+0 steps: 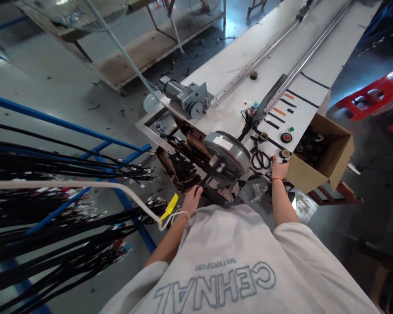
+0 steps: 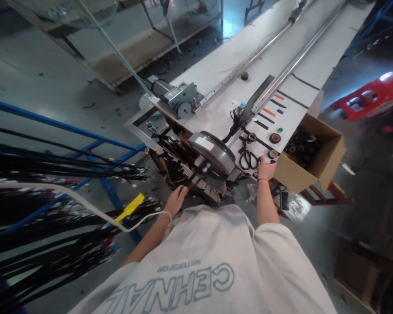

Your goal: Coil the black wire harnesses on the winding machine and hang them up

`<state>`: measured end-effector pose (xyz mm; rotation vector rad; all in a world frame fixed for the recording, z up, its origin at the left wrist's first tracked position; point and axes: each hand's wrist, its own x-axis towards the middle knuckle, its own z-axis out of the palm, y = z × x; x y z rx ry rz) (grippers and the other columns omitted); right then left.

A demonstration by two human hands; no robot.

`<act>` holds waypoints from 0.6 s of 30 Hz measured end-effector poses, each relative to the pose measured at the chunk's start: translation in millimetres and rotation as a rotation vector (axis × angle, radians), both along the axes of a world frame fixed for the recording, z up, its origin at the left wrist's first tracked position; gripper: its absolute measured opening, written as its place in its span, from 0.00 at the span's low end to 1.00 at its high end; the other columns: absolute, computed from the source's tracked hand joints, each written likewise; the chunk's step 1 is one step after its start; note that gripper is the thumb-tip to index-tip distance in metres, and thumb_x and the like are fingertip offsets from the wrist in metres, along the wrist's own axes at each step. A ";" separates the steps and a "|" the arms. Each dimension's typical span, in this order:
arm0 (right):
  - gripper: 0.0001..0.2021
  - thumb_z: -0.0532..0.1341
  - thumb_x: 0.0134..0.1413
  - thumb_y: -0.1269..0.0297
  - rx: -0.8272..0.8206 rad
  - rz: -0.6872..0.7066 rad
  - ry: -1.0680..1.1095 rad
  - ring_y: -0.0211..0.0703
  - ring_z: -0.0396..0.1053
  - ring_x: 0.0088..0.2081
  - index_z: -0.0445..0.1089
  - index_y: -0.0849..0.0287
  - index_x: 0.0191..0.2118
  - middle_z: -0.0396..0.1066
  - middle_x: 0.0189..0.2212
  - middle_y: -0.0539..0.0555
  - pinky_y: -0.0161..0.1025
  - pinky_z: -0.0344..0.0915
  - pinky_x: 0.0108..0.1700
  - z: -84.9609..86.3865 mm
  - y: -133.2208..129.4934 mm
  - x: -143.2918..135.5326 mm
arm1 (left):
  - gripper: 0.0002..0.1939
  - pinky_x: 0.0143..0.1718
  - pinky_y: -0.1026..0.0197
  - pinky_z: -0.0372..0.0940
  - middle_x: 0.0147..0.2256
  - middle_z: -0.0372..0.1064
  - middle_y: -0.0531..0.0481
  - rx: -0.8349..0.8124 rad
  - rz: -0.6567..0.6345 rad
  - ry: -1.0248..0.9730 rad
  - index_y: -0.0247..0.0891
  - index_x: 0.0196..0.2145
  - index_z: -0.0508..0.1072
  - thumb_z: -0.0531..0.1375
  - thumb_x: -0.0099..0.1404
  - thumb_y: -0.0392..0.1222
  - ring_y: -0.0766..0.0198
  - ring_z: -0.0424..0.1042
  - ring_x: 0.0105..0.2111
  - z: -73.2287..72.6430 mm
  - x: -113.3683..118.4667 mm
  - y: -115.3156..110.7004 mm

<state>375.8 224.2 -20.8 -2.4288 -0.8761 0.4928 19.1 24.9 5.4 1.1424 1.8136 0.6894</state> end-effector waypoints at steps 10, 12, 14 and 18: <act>0.40 0.60 0.54 0.40 -0.009 0.022 -0.013 0.65 0.63 0.57 0.57 0.73 0.59 0.64 0.55 0.76 0.53 0.59 0.58 0.3 -1.7 -1.7 | 0.25 0.35 0.60 0.64 0.27 0.68 0.49 0.112 0.005 -0.074 0.38 0.30 0.68 0.46 0.68 0.61 0.62 0.69 0.30 -4.8 13.4 36.1; 0.40 0.58 0.56 0.40 -0.013 0.032 -0.024 0.65 0.62 0.58 0.56 0.72 0.60 0.62 0.56 0.75 0.54 0.59 0.58 0.0 -2.2 -1.9 | 0.29 0.34 0.60 0.65 0.25 0.68 0.49 0.075 0.046 -0.130 0.37 0.30 0.69 0.43 0.68 0.64 0.62 0.68 0.27 -5.9 16.4 43.6; 0.39 0.57 0.57 0.40 -0.015 0.037 -0.026 0.65 0.62 0.58 0.56 0.71 0.60 0.62 0.56 0.75 0.54 0.58 0.59 -0.9 -2.2 -1.8 | 0.33 0.33 0.59 0.66 0.24 0.68 0.48 0.026 0.057 -0.190 0.37 0.29 0.70 0.41 0.67 0.66 0.61 0.69 0.27 -6.3 18.4 51.0; 0.38 0.57 0.57 0.41 0.001 0.028 -0.027 0.65 0.62 0.58 0.57 0.72 0.59 0.62 0.56 0.75 0.54 0.58 0.59 -2.5 -1.3 -1.3 | 0.36 0.33 0.57 0.69 0.26 0.73 0.43 -0.036 0.035 -0.271 0.35 0.31 0.72 0.41 0.65 0.70 0.59 0.72 0.27 -8.2 19.1 64.4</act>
